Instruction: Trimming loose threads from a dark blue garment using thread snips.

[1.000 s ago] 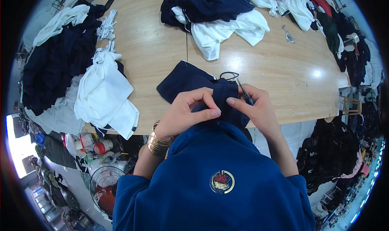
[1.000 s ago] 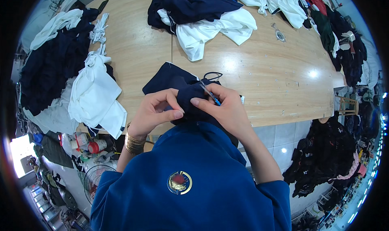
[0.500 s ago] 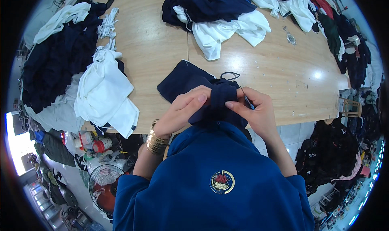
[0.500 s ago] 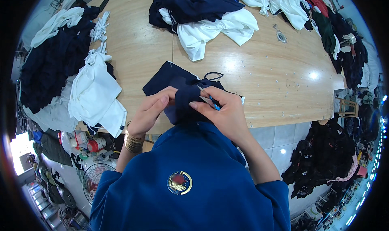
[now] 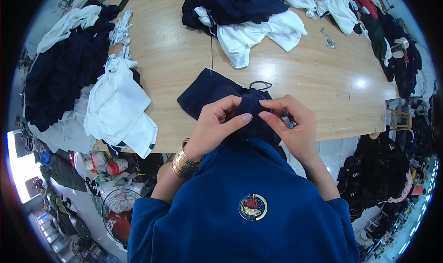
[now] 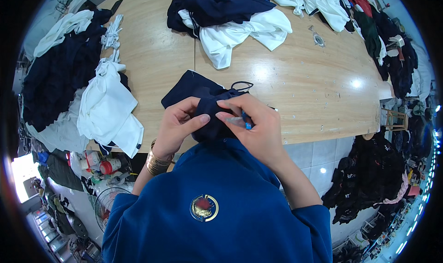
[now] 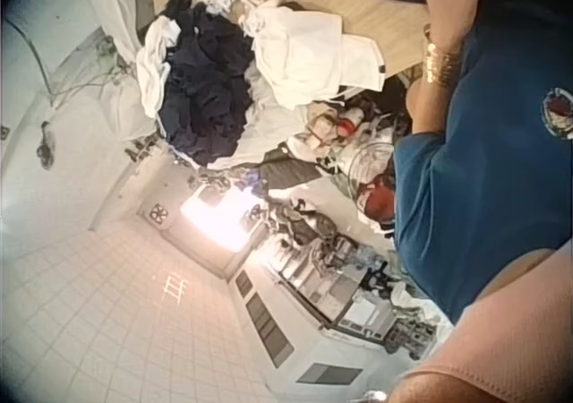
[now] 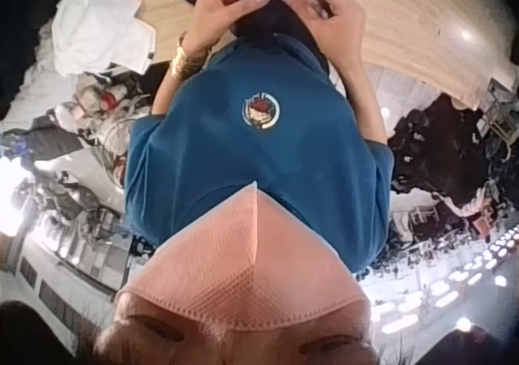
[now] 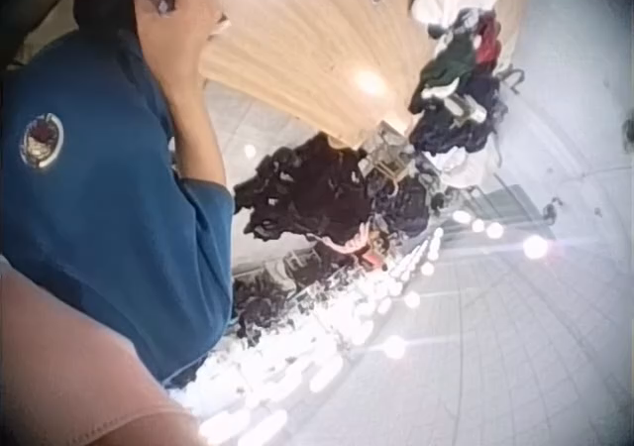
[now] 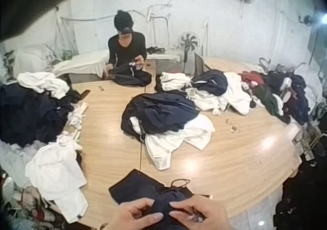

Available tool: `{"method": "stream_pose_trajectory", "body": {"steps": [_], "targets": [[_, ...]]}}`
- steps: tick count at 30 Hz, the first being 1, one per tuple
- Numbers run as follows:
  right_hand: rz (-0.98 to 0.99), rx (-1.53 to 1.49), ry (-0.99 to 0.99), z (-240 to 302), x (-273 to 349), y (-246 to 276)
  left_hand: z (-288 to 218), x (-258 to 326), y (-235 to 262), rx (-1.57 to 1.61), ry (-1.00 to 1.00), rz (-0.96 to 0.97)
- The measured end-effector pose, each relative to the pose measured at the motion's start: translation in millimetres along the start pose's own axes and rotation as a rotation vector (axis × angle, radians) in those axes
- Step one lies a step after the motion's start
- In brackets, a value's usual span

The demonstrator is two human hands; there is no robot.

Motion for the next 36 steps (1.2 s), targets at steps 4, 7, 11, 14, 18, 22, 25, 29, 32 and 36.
{"method": "stream_pose_trajectory", "body": {"steps": [4,7,11,14,18,22,25,29,32,36], "targets": [[-0.033,0.197,0.271,5,3,-4,6,-1,0,0.048,0.045,-0.007],[-0.091,0.054,0.125,-3,-2,0,4,0,1,0.073,0.046,-0.033],[-0.092,-0.213,-0.05,-6,-6,14,-1,1,5,0.07,0.016,-0.039],[0.124,-0.421,-0.024,-13,-4,16,-4,0,6,0.007,-0.024,-0.029],[0.077,0.2,0.024,8,-16,12,-2,2,8,-0.028,0.014,-0.002],[0.359,-0.323,-0.038,-5,-13,-9,-11,2,-6,-0.145,0.066,0.137],[0.361,0.112,-0.078,-10,-18,3,-3,-4,-3,-0.324,0.004,0.147],[-0.071,-0.34,-0.239,-1,-24,51,29,-18,29,-0.83,-0.191,-0.059],[-0.162,-0.497,-0.303,-13,-22,91,28,-16,35,-0.987,-0.146,-0.202],[-0.155,-0.414,-0.301,4,-19,56,-3,-11,5,-0.653,-0.344,-0.2]]}}
Point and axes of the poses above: each hand's wrist, its own x-axis away from the middle knuckle, its own y-axis out of the back of the hand, z = x × y, the point moved 6 cm from there along -x, towards the middle knuckle, and after that the axes turned 5 degrees about x, right-handed, at the moved point
